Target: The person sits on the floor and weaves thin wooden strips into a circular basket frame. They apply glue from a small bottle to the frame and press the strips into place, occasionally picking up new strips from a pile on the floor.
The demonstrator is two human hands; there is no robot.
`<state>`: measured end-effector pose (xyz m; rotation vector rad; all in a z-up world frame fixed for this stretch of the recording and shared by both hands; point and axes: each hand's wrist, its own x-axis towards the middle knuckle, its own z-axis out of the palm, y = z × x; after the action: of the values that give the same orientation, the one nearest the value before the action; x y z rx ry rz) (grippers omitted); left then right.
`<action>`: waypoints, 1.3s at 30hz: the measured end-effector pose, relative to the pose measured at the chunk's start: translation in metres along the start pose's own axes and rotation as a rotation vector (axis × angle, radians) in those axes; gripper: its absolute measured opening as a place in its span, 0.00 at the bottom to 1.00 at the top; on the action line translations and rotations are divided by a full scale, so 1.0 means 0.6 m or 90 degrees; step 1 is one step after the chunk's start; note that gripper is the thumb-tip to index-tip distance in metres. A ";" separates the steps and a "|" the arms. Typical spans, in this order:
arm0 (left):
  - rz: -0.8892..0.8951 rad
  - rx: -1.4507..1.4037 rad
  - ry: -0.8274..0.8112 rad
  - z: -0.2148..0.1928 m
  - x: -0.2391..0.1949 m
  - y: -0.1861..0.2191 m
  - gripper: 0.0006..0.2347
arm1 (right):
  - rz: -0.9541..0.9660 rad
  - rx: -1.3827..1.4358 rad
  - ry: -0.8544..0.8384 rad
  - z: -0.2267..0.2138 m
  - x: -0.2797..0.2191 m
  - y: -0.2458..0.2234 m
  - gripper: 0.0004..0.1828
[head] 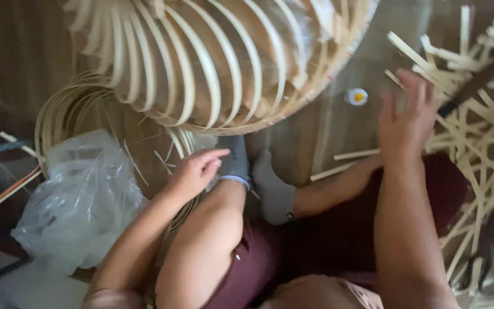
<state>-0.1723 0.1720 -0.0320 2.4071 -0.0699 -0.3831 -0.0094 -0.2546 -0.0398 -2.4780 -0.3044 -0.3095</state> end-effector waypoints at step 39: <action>0.212 0.327 0.107 0.020 0.218 0.184 0.32 | 0.398 0.698 0.089 0.211 0.045 -0.210 0.25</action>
<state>-0.0450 0.0604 -0.0025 2.8512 -0.5444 -0.0019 -0.0015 -0.0755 -0.0616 -1.3507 0.3060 -0.0151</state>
